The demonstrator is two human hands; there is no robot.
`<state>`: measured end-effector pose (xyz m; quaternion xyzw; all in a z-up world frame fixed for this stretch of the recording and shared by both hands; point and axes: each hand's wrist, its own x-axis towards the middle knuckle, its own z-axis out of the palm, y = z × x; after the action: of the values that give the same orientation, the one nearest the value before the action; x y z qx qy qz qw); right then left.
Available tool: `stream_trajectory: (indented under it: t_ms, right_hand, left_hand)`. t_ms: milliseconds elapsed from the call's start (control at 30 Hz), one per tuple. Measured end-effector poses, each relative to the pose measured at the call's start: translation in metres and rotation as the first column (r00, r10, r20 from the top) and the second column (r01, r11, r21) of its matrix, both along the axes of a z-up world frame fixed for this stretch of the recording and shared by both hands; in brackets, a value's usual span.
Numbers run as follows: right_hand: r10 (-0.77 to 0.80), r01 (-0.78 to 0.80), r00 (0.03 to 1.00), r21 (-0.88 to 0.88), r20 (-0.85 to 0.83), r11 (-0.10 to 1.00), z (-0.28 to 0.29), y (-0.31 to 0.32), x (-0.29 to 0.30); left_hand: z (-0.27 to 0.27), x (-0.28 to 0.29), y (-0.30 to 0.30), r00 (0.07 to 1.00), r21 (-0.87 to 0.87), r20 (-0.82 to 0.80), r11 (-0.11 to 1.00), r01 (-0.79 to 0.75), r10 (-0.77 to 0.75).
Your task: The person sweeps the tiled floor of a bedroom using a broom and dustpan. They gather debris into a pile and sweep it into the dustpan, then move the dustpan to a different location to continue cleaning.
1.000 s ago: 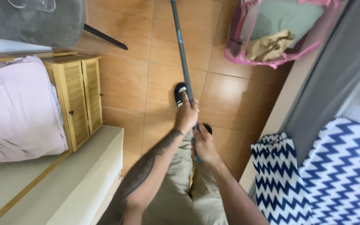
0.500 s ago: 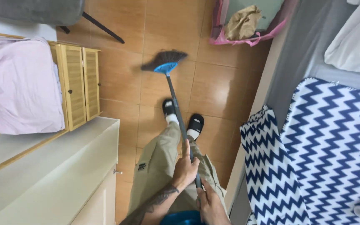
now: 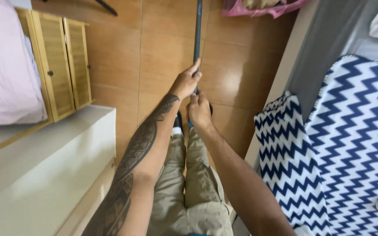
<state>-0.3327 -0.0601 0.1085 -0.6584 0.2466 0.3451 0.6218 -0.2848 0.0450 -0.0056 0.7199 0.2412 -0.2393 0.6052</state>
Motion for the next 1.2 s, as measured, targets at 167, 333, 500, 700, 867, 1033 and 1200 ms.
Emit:
stream_trajectory:
  t_ms: [167, 333, 500, 700, 867, 1033, 1200]
  right_hand:
    - [0.047, -0.06, 0.98, -0.063, -0.196, 0.996, 0.025, -0.045, -0.162]
    - [0.02, -0.072, 0.741, -0.05, -0.672, 0.996, 0.117, -0.07, -0.218]
    - [0.097, -0.142, 0.771, -0.021, -0.63, 0.99, 0.068, -0.131, -0.34]
    - [0.225, -0.297, 0.857, -0.088, -0.464, 0.951, 0.118, -0.046, -0.26]
    - [0.158, -0.194, 0.895, -0.046, -0.417, 0.98, 0.086, -0.015, -0.188]
    - [0.27, -0.34, 0.895, -0.151, -0.354, 0.928, 0.077, -0.018, -0.129]
    - [0.37, -0.422, 0.898, -0.224, -0.237, 0.879, 0.06, -0.032, -0.071]
  left_hand:
    - [0.063, -0.133, -0.013, 0.906, 0.365, -0.007, 0.842, 0.397, -0.424]
    - [0.123, -0.259, -0.025, 0.891, 0.32, 0.051, 0.853, 0.413, -0.45]
    - [0.163, -0.286, -0.009, 0.901, 0.278, 0.083, 0.878, 0.39, -0.426]
    - [0.17, -0.265, 0.04, 0.992, 0.032, -0.031, 0.992, 0.125, -0.124]
    - [0.144, -0.275, 0.071, 0.977, 0.248, 0.205, 0.963, -0.106, 0.054]
    - [0.123, -0.258, 0.06, 0.954, 0.016, 0.016, 0.954, -0.298, 0.298]
    - [0.078, -0.152, 0.021, 0.89, -0.309, -0.147, 0.834, -0.457, 0.432]
